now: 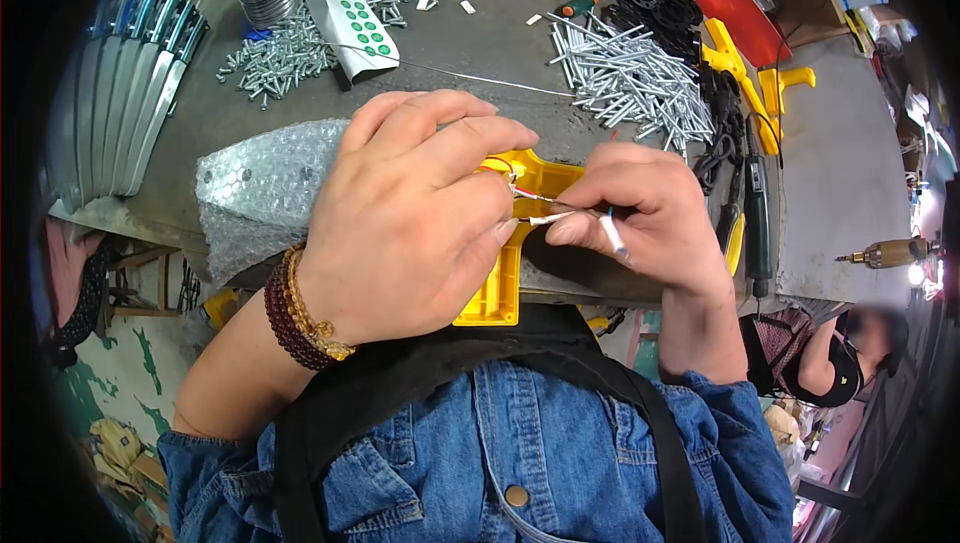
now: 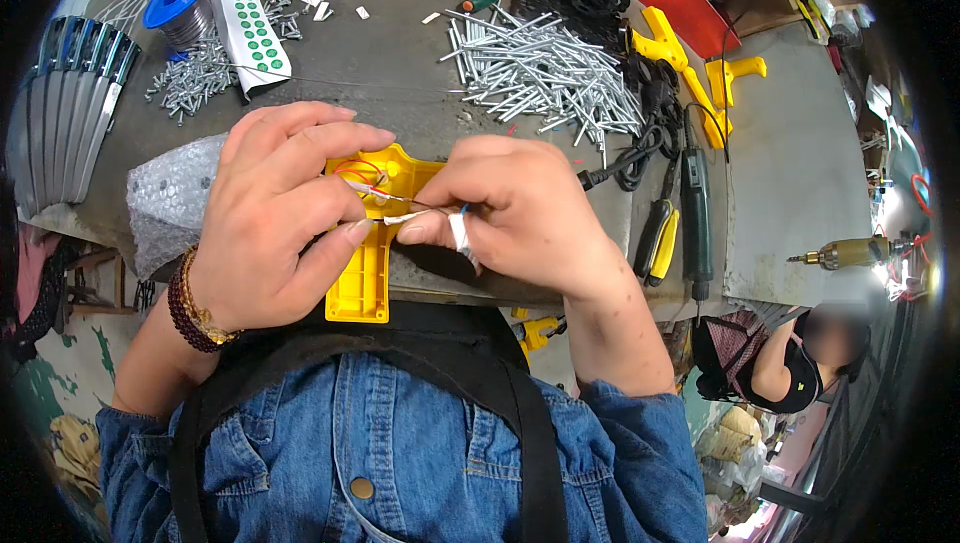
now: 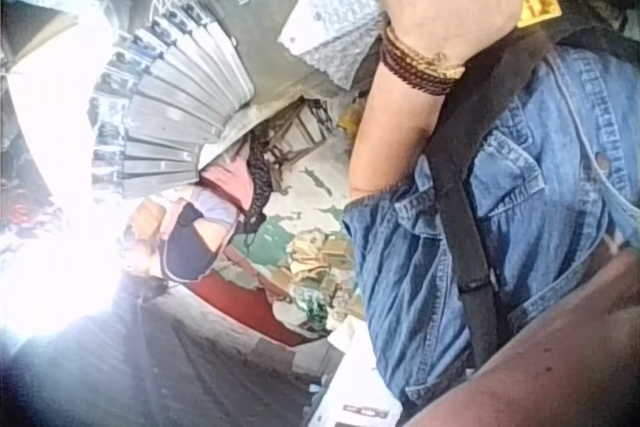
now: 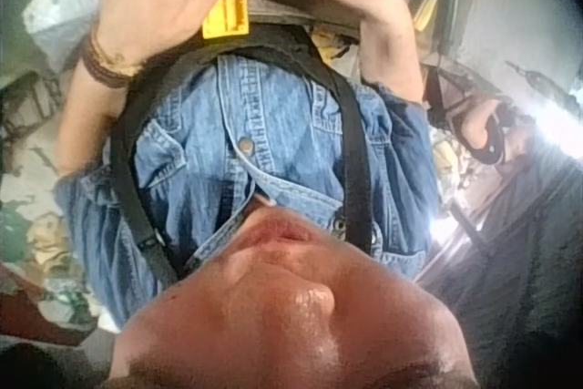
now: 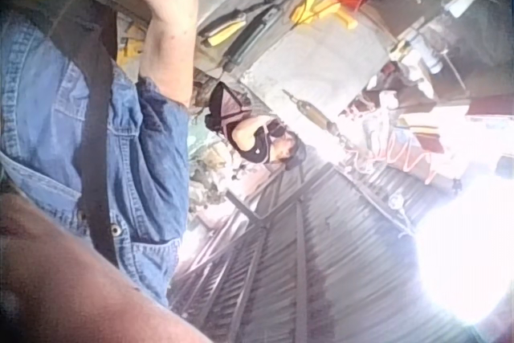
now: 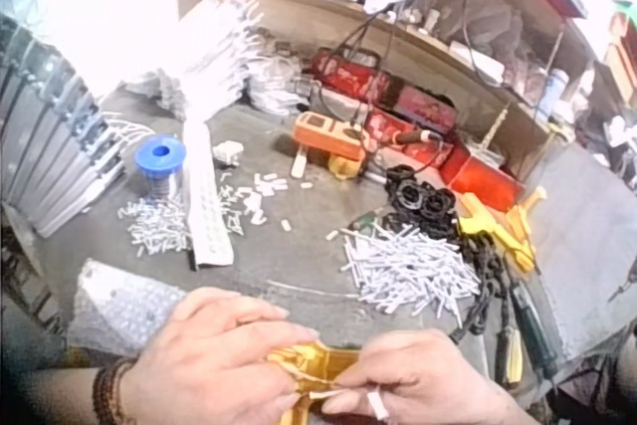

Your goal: Soldering wires and assembling the internal components of a yellow plastic handheld device.

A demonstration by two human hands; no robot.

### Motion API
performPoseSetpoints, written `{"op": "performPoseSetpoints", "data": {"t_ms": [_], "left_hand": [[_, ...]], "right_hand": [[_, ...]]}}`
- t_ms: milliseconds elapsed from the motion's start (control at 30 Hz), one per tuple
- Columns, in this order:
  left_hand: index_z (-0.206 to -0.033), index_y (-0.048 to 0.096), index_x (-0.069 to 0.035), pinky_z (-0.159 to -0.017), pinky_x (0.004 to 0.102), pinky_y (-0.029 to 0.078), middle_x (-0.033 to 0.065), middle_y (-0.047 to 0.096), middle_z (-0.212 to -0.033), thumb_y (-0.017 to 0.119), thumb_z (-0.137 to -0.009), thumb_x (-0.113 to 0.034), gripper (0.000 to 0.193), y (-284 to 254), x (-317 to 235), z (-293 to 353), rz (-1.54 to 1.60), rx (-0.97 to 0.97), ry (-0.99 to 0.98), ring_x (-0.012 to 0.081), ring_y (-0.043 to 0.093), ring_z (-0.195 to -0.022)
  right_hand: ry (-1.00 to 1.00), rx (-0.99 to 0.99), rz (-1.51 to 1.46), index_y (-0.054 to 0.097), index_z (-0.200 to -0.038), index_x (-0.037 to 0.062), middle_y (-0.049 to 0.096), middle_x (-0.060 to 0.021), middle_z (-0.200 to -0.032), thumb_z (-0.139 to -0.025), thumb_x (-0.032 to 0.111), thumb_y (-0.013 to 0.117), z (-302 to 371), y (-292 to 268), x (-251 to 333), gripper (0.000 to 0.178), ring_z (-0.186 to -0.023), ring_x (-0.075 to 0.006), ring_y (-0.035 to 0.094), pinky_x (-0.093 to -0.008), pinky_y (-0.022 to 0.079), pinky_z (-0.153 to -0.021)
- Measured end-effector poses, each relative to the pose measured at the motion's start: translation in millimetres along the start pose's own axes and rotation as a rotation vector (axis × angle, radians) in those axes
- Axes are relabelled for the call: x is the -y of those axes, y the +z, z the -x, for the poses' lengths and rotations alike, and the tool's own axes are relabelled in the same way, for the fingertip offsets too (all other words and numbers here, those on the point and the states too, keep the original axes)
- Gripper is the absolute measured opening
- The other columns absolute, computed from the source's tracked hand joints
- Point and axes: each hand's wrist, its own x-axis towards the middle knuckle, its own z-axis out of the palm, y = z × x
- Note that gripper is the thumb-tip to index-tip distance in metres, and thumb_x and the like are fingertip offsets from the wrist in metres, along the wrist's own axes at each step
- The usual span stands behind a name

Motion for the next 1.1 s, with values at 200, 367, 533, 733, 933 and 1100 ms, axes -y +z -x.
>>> {"op": "performPoseSetpoints", "data": {"t_ms": [200, 367, 533, 733, 933, 1100], "left_hand": [[-0.075, 0.063, -0.006, -0.098, 0.0509, 0.039, 0.0088, 0.064, -0.121, 0.070, -0.073, -0.014, 0.011, -2, 1, 1, 0.002, 0.007, 0.010, 0.0343, 0.056, -0.114], [-0.075, 0.063, -0.007, -0.098, 0.0509, 0.039, 0.0080, 0.064, -0.121, 0.071, -0.072, -0.015, 0.012, -1, 2, 0, -0.001, -0.001, 0.018, 0.0338, 0.056, -0.115], [-0.076, 0.063, -0.007, -0.098, 0.0509, 0.039, 0.0074, 0.064, -0.121, 0.072, -0.072, -0.016, 0.014, -1, 1, 1, -0.010, -0.006, 0.014, 0.0336, 0.056, -0.115], [-0.077, 0.062, -0.007, -0.098, 0.0504, 0.039, 0.0075, 0.064, -0.121, 0.073, -0.071, -0.016, 0.014, -1, 0, 1, 0.000, 0.008, 0.000, 0.0337, 0.056, -0.116], [-0.077, 0.062, -0.007, -0.097, 0.0500, 0.039, 0.0079, 0.064, -0.121, 0.073, -0.071, -0.015, 0.015, 0, 0, 0, 0.008, -0.004, -0.006, 0.0341, 0.057, -0.115], [-0.078, 0.061, -0.007, -0.097, 0.0496, 0.040, 0.0085, 0.064, -0.121, 0.073, -0.071, -0.015, 0.016, 0, -1, 0, -0.018, 0.010, -0.008, 0.0340, 0.057, -0.114]], "right_hand": [[0.011, -0.032, -0.018, 0.069, -0.078, 0.0034, 0.060, -0.0065, -0.069, -0.076, 0.014, 0.082, 1, 3, 0, 0.017, -0.061, -0.0226, 0.058, -0.0327, 0.044, -0.055], [0.052, -0.012, 0.016, 0.070, -0.078, 0.0039, 0.061, -0.0077, -0.070, -0.077, 0.015, 0.081, 5, 6, 3, 0.016, -0.060, -0.0233, 0.058, -0.0323, 0.044, -0.055], [0.023, -0.058, 0.059, 0.070, -0.080, 0.0032, 0.063, -0.0087, -0.072, -0.078, 0.013, 0.079, 4, 6, 3, 0.013, -0.057, -0.0242, 0.059, -0.0326, 0.044, -0.053], [0.168, -0.025, -0.051, 0.071, -0.084, 0.0017, 0.063, -0.0067, -0.071, -0.079, 0.009, 0.078, 0, -4, 7, 0.012, -0.058, -0.0165, 0.059, -0.0296, 0.044, -0.052], [0.137, 0.038, -0.062, 0.073, -0.089, 0.0018, 0.064, -0.0065, -0.070, -0.079, 0.011, 0.080, 2, -2, 3, 0.015, -0.059, -0.0143, 0.060, -0.0278, 0.044, -0.053], [0.093, 0.032, -0.047, 0.074, -0.090, 0.0036, 0.064, -0.0082, -0.070, -0.080, 0.015, 0.080, 2, 0, 0, 0.016, -0.058, -0.0193, 0.059, -0.0299, 0.046, -0.055]]}}
